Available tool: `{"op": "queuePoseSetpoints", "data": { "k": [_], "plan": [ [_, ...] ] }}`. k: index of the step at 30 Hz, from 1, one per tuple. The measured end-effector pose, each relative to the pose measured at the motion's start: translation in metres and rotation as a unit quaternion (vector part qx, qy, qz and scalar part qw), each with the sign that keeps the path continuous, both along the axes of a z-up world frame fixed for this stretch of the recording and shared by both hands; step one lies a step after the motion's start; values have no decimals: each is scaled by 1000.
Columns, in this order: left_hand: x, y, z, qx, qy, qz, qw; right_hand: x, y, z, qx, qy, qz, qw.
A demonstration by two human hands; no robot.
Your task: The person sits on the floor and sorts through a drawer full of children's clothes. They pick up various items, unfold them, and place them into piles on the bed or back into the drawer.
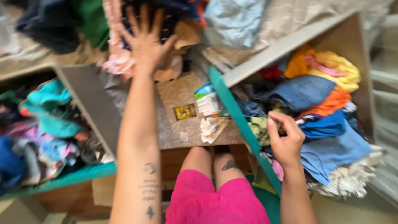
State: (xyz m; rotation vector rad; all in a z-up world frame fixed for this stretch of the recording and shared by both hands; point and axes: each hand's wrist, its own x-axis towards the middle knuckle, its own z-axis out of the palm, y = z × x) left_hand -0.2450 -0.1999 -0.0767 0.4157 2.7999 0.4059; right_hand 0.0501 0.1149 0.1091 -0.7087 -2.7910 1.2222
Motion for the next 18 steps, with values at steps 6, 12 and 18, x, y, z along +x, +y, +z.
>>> {"op": "queuePoseSetpoints", "data": {
  "k": [6,12,18],
  "plan": [
    [3,4,9,-3,-9,3,1000,-23,58,-9,93,43,-77,992],
    [-3,4,-7,-19,7,3,1000,-47,74,-38,143,66,73,985],
    [0,13,17,27,46,22,998,-34,36,-74,90,37,59,993]
  ]
}}
